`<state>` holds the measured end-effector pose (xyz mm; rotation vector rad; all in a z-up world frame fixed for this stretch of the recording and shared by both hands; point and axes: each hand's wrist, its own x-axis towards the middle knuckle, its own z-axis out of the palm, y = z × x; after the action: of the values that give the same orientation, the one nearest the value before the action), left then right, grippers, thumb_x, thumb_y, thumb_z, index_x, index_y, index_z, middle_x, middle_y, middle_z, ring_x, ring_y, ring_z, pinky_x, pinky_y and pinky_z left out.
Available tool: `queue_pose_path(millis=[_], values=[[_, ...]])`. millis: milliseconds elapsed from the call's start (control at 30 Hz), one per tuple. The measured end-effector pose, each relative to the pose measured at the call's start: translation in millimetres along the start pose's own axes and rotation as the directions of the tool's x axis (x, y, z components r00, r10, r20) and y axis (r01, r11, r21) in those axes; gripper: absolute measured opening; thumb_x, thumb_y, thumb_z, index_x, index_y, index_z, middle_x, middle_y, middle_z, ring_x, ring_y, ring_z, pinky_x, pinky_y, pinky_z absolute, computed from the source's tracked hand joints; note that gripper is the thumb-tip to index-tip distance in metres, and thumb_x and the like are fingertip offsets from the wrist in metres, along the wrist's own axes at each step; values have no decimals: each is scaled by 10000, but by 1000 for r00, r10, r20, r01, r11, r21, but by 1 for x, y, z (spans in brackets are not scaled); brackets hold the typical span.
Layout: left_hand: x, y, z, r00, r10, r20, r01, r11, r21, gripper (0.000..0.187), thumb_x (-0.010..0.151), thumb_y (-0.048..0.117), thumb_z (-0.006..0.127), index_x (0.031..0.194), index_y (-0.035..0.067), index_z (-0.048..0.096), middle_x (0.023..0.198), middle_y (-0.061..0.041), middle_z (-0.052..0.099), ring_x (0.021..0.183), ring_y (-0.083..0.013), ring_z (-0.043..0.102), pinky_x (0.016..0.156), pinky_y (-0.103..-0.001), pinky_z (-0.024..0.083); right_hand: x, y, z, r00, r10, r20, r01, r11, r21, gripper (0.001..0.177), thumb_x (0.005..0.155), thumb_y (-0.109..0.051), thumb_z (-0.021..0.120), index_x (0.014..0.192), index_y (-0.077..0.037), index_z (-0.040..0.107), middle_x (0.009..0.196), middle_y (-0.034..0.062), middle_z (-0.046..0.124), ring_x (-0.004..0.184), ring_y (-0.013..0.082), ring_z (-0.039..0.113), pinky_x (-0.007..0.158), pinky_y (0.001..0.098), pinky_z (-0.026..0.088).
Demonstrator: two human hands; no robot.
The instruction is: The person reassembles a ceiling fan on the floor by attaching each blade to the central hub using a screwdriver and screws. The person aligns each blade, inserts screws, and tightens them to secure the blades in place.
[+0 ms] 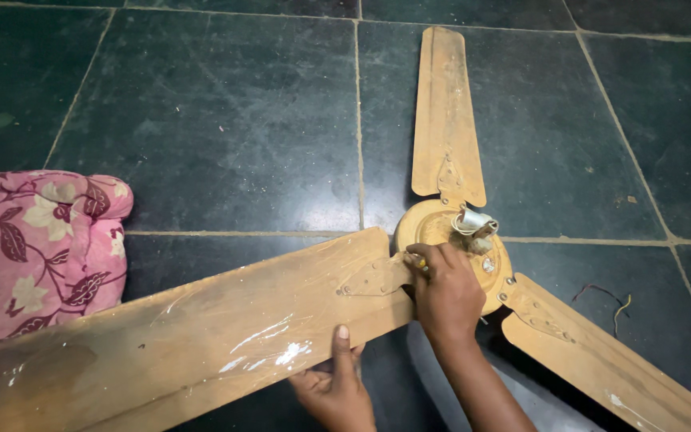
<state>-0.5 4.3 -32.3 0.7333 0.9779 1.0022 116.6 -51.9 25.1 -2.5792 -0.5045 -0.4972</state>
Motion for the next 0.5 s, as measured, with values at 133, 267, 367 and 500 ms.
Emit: queue_pose_path(millis=[133, 267, 367, 500], values=[[4, 3, -2, 999, -36, 7, 36, 999, 21, 614, 829, -10, 718, 1375, 14, 440, 1228, -178, 660, 940, -213, 723, 622, -304, 639, 2, 4, -6, 985, 119, 125, -138, 978, 157, 356, 789, -74, 753, 1126, -189, 759, 977, 26, 691, 867, 221, 699, 751, 370, 544], [8, 3, -2, 993, -114, -12, 114, 993, 35, 550, 844, 2, 719, 1331, 26, 466, 1227, -152, 665, 944, -224, 727, 635, -305, 632, 9, 16, -15, 943, 271, 192, -331, 729, 599, 299, 943, -76, 672, 1233, -111, 736, 1034, 62, 695, 904, 140, 709, 787, 307, 597], [10, 3, -1, 993, -122, -5, 122, 992, 24, 557, 838, 1, 721, 1339, 52, 482, 1222, -140, 671, 957, -215, 717, 634, -314, 628, 6, 23, -26, 944, 308, 122, -315, 720, 618, 256, 966, -117, 694, 1210, -62, 747, 1113, 60, 741, 967, 114, 689, 845, 297, 583], [14, 2, -2, 985, -174, -4, 174, 985, 1, 567, 835, 9, 717, 1345, 80, 480, 1224, -109, 662, 963, -203, 712, 650, -330, 628, -13, 35, -50, 957, 280, 76, -264, 731, 629, 260, 973, -127, 684, 1216, -57, 744, 1112, 56, 732, 963, 88, 667, 845, 253, 559]])
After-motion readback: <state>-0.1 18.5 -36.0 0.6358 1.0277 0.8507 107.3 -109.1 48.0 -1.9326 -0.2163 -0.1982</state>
